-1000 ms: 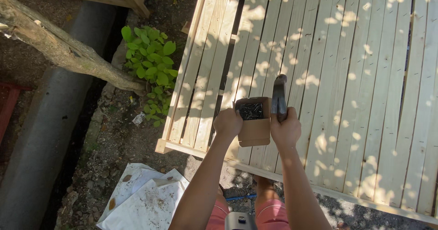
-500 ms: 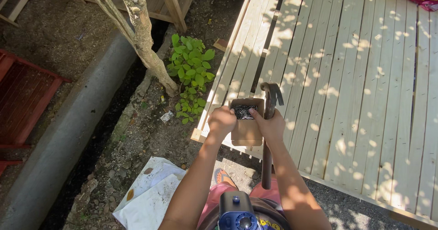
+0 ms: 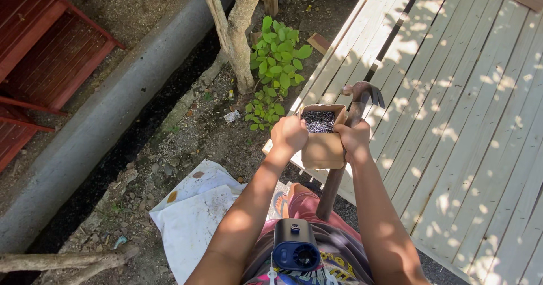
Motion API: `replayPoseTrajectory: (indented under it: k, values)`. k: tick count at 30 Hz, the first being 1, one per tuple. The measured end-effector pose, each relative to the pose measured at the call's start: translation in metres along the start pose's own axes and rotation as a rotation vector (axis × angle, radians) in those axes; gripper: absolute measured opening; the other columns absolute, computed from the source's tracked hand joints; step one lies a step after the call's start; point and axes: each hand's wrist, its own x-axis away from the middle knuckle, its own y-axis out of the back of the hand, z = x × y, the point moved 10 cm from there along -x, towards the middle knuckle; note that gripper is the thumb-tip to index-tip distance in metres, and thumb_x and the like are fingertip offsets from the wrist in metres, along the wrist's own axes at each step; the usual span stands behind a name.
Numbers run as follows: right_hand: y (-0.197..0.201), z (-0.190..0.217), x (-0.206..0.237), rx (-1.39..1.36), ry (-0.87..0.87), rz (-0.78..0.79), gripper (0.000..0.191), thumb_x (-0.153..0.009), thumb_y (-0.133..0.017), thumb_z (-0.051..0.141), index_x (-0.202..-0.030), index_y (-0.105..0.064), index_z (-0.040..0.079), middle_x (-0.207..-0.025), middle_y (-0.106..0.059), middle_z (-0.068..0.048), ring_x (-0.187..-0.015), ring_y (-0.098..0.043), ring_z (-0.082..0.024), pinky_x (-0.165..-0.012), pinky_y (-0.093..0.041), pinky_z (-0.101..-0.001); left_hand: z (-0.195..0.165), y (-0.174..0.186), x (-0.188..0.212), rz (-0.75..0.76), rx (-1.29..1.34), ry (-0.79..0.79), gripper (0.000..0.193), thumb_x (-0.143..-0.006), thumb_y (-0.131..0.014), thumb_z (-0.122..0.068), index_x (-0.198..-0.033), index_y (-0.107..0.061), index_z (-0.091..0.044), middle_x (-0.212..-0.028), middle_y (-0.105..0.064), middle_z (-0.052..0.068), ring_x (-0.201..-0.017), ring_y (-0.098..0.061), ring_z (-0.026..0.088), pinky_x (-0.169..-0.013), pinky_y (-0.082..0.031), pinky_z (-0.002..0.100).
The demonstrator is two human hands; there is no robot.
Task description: The person hammers nails into a slatted wooden frame outdoors, holding the hammer in one hand while positioning nails with the other. They take nails from a cardboard box on the structure, drive them into the wooden slats, and reposition along the frame to hammer additional nails.
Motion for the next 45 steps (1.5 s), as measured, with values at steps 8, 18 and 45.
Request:
replayPoseTrajectory:
  k: [8,18,45]
  values:
    - [-0.109,0.01,-0.031,0.155,0.042,0.123,0.024,-0.075,-0.069,-0.007,-0.097,-0.063,-0.001,-0.083,-0.068,-0.007,-0.067,-0.067,-0.015,-0.057,-0.055,-0.0324,0.072,0.073,-0.026,-0.163,0.054,0.167,0.042,-0.094,-0.059,-0.037,-0.085,-0.076,0.0,-0.085,-0.072,0.027,-0.084,-0.071,0.046,-0.079,-0.056,0.054]
    - [-0.299,0.006,-0.092,0.257,0.008,0.361,0.02,-0.07,-0.071,-0.002,-0.085,-0.058,0.004,-0.076,-0.063,-0.003,-0.064,-0.062,-0.014,-0.056,-0.05,-0.0317,0.191,0.177,-0.083,-0.318,0.166,0.537,0.045,-0.083,-0.067,-0.049,-0.077,-0.079,-0.006,-0.079,-0.075,0.018,-0.081,-0.074,0.037,-0.077,-0.057,0.049]
    - [-0.821,-0.012,-0.147,0.411,-0.082,0.571,0.03,-0.073,-0.071,-0.001,-0.102,-0.063,0.001,-0.083,-0.068,-0.009,-0.07,-0.067,-0.018,-0.062,-0.054,-0.0343,0.596,0.336,-0.316,-0.256,1.597,0.668,0.034,-0.078,-0.06,-0.037,-0.096,-0.064,-0.008,-0.087,-0.068,0.012,-0.076,-0.066,0.027,-0.071,-0.055,0.042]
